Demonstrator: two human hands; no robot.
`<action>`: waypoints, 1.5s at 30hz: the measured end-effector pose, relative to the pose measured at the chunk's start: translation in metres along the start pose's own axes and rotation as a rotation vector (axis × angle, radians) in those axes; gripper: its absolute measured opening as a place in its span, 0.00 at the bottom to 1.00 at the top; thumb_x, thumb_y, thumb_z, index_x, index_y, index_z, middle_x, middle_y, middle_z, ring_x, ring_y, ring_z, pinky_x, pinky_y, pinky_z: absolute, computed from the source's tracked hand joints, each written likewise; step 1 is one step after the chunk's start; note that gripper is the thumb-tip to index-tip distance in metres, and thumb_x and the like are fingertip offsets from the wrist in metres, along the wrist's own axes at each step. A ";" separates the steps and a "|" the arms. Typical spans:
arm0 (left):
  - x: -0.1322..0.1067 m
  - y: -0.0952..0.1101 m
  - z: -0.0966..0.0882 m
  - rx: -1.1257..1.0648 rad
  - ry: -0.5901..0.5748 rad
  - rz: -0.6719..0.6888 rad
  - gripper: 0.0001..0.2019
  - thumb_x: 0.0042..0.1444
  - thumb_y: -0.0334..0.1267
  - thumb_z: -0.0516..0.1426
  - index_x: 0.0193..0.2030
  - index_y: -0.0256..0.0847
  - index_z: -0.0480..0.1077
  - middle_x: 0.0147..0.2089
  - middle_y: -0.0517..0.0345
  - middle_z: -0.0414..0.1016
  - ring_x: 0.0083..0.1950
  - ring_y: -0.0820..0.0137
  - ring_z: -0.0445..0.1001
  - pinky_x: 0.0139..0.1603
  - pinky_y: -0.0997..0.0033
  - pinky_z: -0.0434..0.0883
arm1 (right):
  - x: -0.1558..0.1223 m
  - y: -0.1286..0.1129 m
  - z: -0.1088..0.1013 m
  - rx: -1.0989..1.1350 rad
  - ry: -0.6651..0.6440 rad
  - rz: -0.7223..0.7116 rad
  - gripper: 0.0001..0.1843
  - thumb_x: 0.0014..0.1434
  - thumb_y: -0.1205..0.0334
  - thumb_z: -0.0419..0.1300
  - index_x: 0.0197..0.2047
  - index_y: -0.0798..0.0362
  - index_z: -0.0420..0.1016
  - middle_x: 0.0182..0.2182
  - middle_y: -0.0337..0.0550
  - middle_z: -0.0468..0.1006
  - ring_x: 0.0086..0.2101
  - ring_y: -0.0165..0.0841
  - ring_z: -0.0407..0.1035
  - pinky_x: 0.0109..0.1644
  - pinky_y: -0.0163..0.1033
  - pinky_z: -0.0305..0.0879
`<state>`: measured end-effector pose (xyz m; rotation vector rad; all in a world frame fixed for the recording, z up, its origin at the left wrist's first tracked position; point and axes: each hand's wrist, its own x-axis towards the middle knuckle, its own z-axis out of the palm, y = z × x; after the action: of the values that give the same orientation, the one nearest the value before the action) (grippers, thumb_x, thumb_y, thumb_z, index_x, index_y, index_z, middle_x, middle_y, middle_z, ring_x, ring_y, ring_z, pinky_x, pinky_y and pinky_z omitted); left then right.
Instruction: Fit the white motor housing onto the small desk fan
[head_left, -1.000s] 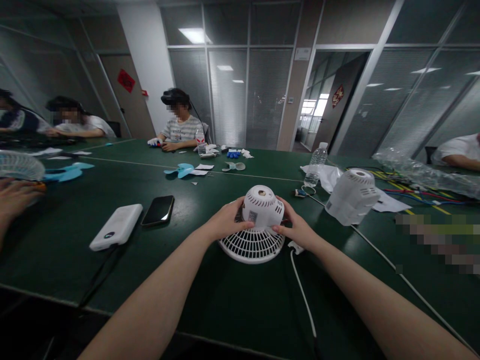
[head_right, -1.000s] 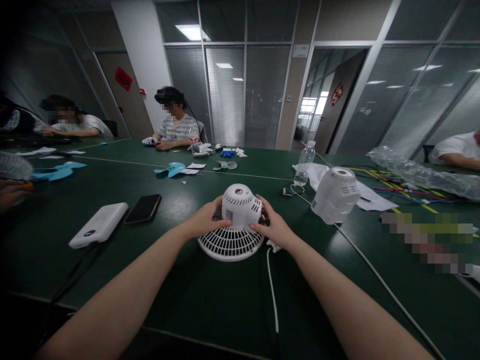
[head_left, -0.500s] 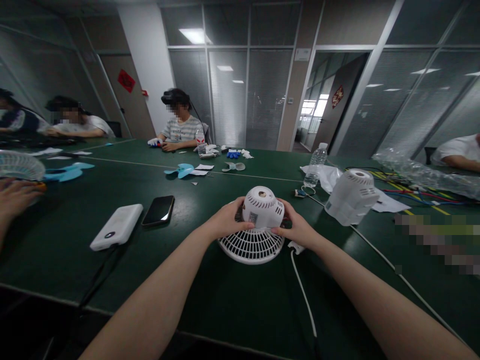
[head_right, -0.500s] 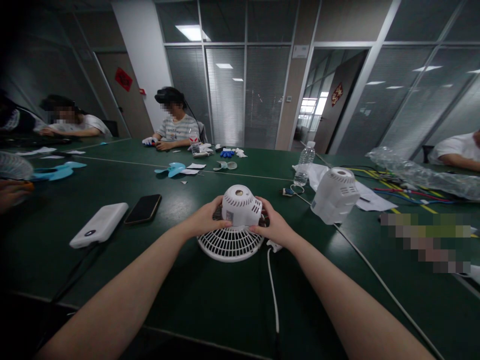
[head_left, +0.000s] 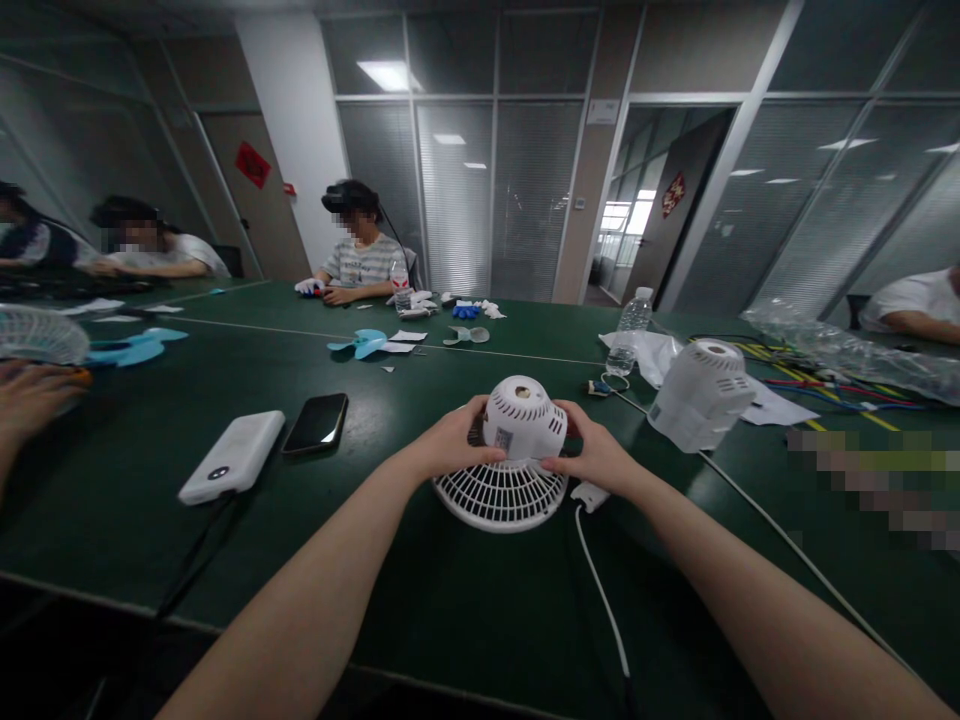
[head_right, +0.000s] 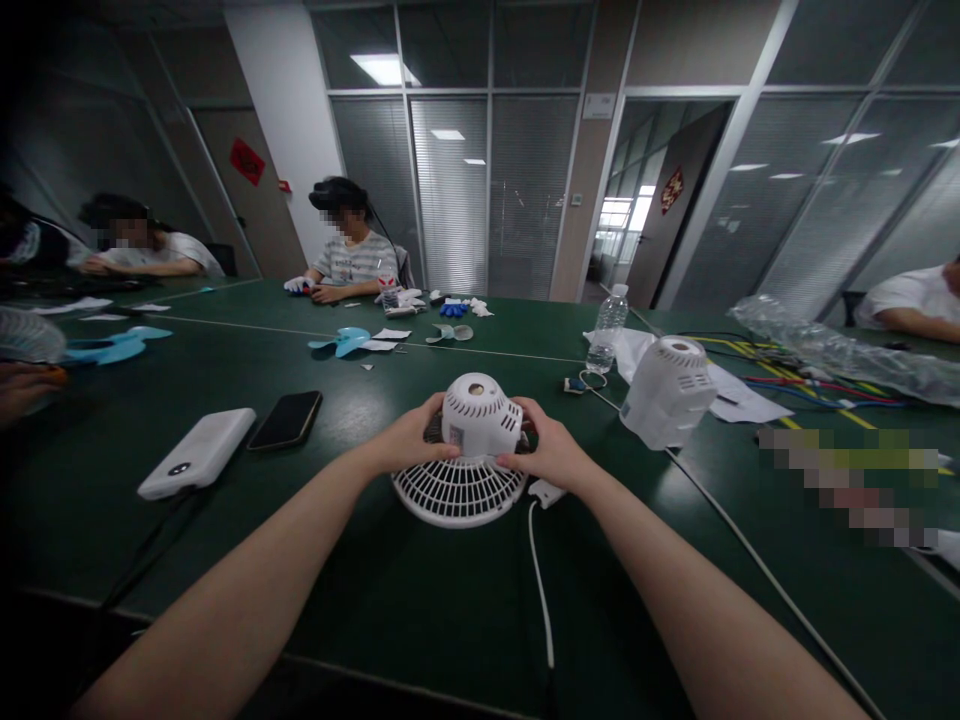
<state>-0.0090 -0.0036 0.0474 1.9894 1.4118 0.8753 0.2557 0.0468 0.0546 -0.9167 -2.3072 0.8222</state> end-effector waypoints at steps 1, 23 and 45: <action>0.000 0.000 0.000 -0.002 -0.005 -0.003 0.38 0.43 0.45 0.65 0.61 0.46 0.56 0.60 0.47 0.67 0.58 0.53 0.69 0.57 0.47 0.66 | 0.000 -0.001 0.000 -0.007 -0.004 0.005 0.42 0.47 0.56 0.70 0.61 0.44 0.56 0.54 0.45 0.70 0.53 0.43 0.67 0.55 0.54 0.66; -0.003 0.007 0.002 0.075 0.038 0.004 0.35 0.47 0.44 0.63 0.61 0.46 0.57 0.59 0.49 0.68 0.57 0.55 0.69 0.55 0.49 0.69 | -0.003 0.006 0.013 0.110 0.060 0.009 0.41 0.51 0.55 0.66 0.64 0.43 0.51 0.56 0.46 0.68 0.53 0.44 0.66 0.53 0.52 0.67; -0.004 0.004 0.001 0.187 0.057 0.062 0.46 0.45 0.46 0.64 0.68 0.48 0.46 0.66 0.45 0.59 0.64 0.51 0.61 0.62 0.43 0.61 | -0.008 -0.004 0.016 0.015 0.096 0.011 0.47 0.48 0.60 0.69 0.65 0.41 0.49 0.59 0.45 0.66 0.57 0.45 0.63 0.58 0.55 0.64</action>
<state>-0.0069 -0.0086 0.0494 2.1729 1.5197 0.8597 0.2488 0.0332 0.0445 -0.9424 -2.2126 0.7811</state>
